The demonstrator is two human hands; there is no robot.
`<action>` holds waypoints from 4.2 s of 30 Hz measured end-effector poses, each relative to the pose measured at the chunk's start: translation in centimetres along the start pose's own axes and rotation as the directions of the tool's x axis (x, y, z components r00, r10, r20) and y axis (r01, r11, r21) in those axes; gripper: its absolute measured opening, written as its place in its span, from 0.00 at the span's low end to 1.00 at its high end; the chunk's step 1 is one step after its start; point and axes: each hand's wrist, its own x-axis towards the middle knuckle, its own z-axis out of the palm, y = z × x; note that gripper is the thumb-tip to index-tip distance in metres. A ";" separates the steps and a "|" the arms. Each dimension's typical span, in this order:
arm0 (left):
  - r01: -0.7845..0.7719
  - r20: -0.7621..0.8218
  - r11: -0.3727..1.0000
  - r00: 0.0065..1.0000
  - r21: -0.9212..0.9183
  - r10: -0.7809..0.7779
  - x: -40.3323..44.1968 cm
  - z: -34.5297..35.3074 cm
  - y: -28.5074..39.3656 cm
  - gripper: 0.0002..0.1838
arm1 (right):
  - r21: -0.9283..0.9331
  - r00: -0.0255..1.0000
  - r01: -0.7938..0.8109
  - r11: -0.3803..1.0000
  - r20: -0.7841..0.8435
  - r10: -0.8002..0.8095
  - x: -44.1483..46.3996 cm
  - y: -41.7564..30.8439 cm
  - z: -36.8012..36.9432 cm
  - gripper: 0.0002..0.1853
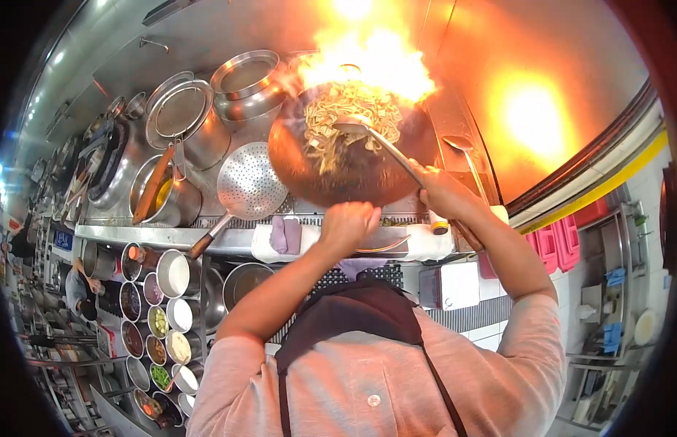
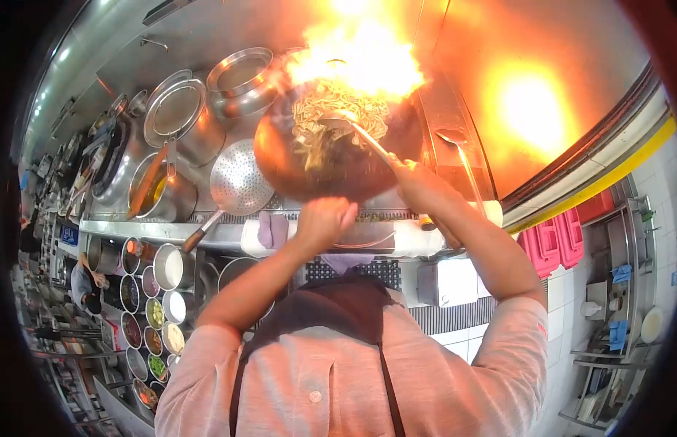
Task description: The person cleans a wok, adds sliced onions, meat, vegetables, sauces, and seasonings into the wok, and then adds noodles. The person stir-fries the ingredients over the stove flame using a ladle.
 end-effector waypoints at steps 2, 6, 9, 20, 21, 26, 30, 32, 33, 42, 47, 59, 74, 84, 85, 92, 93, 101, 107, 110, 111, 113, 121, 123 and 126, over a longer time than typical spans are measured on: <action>-0.090 -0.039 0.995 0.995 -0.045 0.089 -1.4 -1.5 0.7 0.17 | -0.067 0.996 0.092 0.994 0.012 -0.091 -1.7 0.4 -0.7 0.37; 0.051 -0.015 0.999 0.999 0.006 -0.051 5.3 -2.2 -1.7 0.17 | 0.024 0.982 0.137 0.990 0.129 -0.139 -2.0 -0.3 -2.0 0.38; 0.007 -0.090 1.000 0.996 -0.026 -0.009 5.8 0.3 -3.1 0.17 | -0.049 0.983 0.017 0.999 0.182 -0.008 0.5 -0.4 -0.7 0.37; -0.010 -0.116 1.000 0.993 -0.023 0.007 5.2 0.8 -2.1 0.17 | 0.290 0.974 -0.171 0.942 -0.093 0.206 -2.2 5.6 -1.7 0.33; -0.013 -0.125 1.000 0.992 -0.021 0.010 5.9 1.2 -2.5 0.17 | 0.265 0.969 -0.126 0.956 -0.173 0.176 -0.6 7.8 -0.2 0.33; 0.023 -0.097 0.999 0.995 -0.029 -0.025 6.7 4.4 -4.5 0.16 | 0.241 0.886 -0.144 0.960 -0.400 0.234 6.2 9.6 6.5 0.34; -0.003 -0.110 0.999 0.994 -0.045 -0.002 7.2 5.4 -5.6 0.16 | 0.808 0.956 -0.201 0.554 0.039 0.289 6.8 5.3 5.2 0.37; 0.025 -0.088 0.997 0.996 -0.074 -0.032 7.6 5.5 -5.7 0.16 | 0.875 0.974 -0.185 0.447 0.102 0.205 7.5 5.8 4.1 0.39; 0.031 -0.090 0.997 0.995 -0.073 -0.037 7.6 5.5 -5.8 0.16 | 0.909 0.977 -0.146 0.392 0.069 0.203 8.3 6.6 4.0 0.40; 0.014 -0.116 0.997 0.993 -0.072 -0.023 7.7 5.5 -6.0 0.15 | 0.475 0.935 -0.232 0.849 -0.134 0.330 16.6 7.5 2.6 0.28; 0.016 -0.100 0.999 0.995 -0.041 -0.020 7.7 5.3 -5.9 0.14 | 0.055 0.934 0.306 0.950 -0.210 -0.289 17.3 9.0 4.5 0.37; 0.024 -0.099 0.998 0.995 -0.053 -0.029 7.7 5.3 -6.0 0.15 | 0.102 0.952 0.009 0.995 -0.305 0.023 9.5 13.5 3.0 0.36; 0.124 0.013 0.989 0.992 -0.085 -0.124 6.6 -1.5 -1.6 0.18 | 0.231 0.987 0.101 0.968 0.096 -0.126 -2.6 1.0 -4.2 0.34; -0.066 -0.100 0.992 0.992 0.107 0.077 1.8 -2.1 0.1 0.17 | 0.100 0.980 0.182 0.978 -0.096 -0.173 -2.9 1.0 -1.0 0.36; -0.008 -0.081 0.999 0.997 0.032 0.010 3.6 -2.8 -0.6 0.17 | 0.132 0.982 0.190 0.973 -0.017 -0.190 -2.7 0.6 -1.3 0.36; -0.023 -0.051 0.999 0.998 -0.032 0.021 -1.1 0.0 0.3 0.17 | -0.033 0.999 0.013 0.999 -0.036 -0.015 0.2 0.2 0.4 0.36; -0.060 -0.053 0.998 0.997 -0.037 0.058 -1.9 -0.6 0.7 0.17 | -0.002 0.990 0.057 0.998 -0.127 -0.057 0.0 0.6 0.4 0.35; 0.091 -0.024 0.995 0.995 -0.033 -0.092 5.3 -1.1 -1.8 0.18 | -0.018 0.992 0.112 0.994 0.057 -0.111 0.9 -0.7 -0.2 0.31; -0.040 -0.028 0.998 0.999 -0.043 0.039 -1.4 -1.1 0.3 0.18 | 0.010 1.000 0.022 1.000 0.000 -0.022 -1.4 -0.8 -1.5 0.34; 0.032 -0.022 0.999 0.999 -0.027 -0.032 4.0 -1.9 -1.5 0.19 | 0.095 0.983 0.120 0.988 0.125 -0.131 -2.2 -1.2 -2.6 0.36; 0.038 -0.024 0.999 0.999 -0.026 -0.038 4.9 -1.6 -2.1 0.19 | 0.040 0.977 0.174 0.984 0.119 -0.178 -1.2 -0.4 -1.6 0.36; 0.053 -0.077 0.995 0.995 -0.090 -0.060 6.1 -0.6 -2.8 0.19 | -0.019 0.969 0.227 0.974 0.109 -0.223 0.6 0.1 -0.6 0.36; -0.025 -0.080 0.998 0.997 -0.058 0.020 0.0 1.0 -0.8 0.16 | 0.181 0.985 0.123 0.976 -0.141 -0.098 -2.1 2.3 -0.9 0.35; 0.011 -0.123 0.999 0.992 -0.040 -0.015 3.0 0.5 -1.8 0.16 | 0.488 0.995 -0.027 0.872 -0.073 0.072 -2.4 3.3 -1.2 0.35; 0.015 -0.101 0.997 0.995 -0.081 -0.024 5.8 1.3 -3.9 0.16 | 0.582 0.958 -0.194 0.790 -0.060 0.280 -1.0 4.8 -0.9 0.35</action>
